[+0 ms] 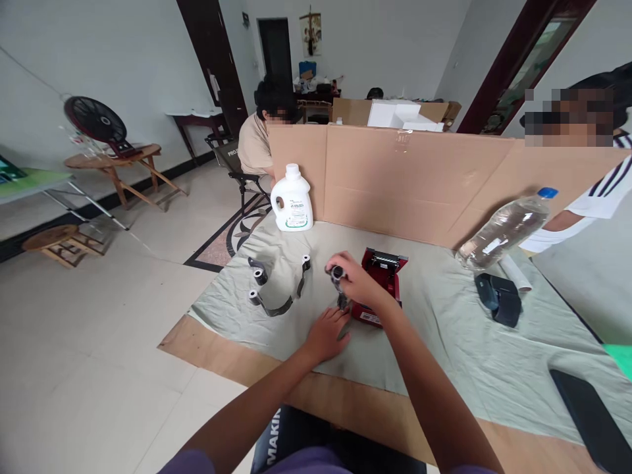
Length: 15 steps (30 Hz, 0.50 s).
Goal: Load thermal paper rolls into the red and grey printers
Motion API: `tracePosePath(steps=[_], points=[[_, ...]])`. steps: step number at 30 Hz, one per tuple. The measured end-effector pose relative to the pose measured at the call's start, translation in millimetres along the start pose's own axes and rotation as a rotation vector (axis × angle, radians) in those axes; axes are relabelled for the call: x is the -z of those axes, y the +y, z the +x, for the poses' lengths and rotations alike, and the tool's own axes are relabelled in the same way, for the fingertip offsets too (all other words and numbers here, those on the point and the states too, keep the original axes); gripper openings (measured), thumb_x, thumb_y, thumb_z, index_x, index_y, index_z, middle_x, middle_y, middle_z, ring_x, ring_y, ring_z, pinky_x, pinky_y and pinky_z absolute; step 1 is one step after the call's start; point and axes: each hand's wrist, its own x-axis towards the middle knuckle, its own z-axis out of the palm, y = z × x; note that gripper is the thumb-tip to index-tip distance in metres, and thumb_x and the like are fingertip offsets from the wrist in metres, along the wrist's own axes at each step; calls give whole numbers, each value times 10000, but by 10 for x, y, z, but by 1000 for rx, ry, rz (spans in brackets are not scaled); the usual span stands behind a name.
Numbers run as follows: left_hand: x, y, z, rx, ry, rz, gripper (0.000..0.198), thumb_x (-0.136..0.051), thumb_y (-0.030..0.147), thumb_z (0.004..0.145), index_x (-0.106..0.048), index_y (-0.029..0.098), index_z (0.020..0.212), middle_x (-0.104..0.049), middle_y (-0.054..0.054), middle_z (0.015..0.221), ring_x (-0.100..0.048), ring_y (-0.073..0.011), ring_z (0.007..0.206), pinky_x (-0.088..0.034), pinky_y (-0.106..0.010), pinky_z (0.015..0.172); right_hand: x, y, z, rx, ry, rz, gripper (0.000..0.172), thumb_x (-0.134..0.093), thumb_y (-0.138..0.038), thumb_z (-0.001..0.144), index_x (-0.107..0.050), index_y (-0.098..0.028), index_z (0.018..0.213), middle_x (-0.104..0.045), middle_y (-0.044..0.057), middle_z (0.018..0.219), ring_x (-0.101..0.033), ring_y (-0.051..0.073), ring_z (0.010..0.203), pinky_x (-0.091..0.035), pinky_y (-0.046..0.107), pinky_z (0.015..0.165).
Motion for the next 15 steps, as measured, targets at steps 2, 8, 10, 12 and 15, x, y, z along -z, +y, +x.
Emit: tracePosePath(steps=[2,8,10,12,15], points=[[8,6,4,-3,7,1,528,-569,355,905,-526,170,1398,-513,-91,1497,-403,-263,1424,-270,-458,1218,-232,12,253,34,-87,49,479,-417,-18,677,-594,-220,1074,-558,59,1139,-558,194,1005,-453,312,875],[51,26,9,-25,60,-31,468,-607,297,865,-581,179,1317,-596,-96,1393,-469,-270,1354,-319,-455,1184,-882,201,887,110,-290,-57,492,-395,42,683,-608,-208,1050,-640,13,1012,-565,170,892,-397,248,771],[76,37,8,-16,63,-36,401,-615,294,855,-630,166,1235,-652,-104,1295,-518,-278,1292,-339,-453,1172,-1043,253,1015,131,-327,-188,494,-408,58,694,-622,-214,1046,-659,23,1040,-567,188,934,-384,251,770],[116,55,8,-8,55,-43,377,-609,299,856,-647,166,1207,-669,-107,1262,-538,-288,1265,-352,-463,1166,-1180,303,1101,140,-371,-301,488,-430,61,713,-631,-222,1057,-674,29,1062,-563,204,959,-372,255,757],[185,88,13,6,38,-64,452,-585,292,866,-600,209,1310,-628,-93,1347,-506,-299,1312,-382,-474,1146,-1354,391,1163,117,-430,-444,459,-462,48,758,-638,-233,1075,-687,28,1059,-564,214,947,-352,262,720]])
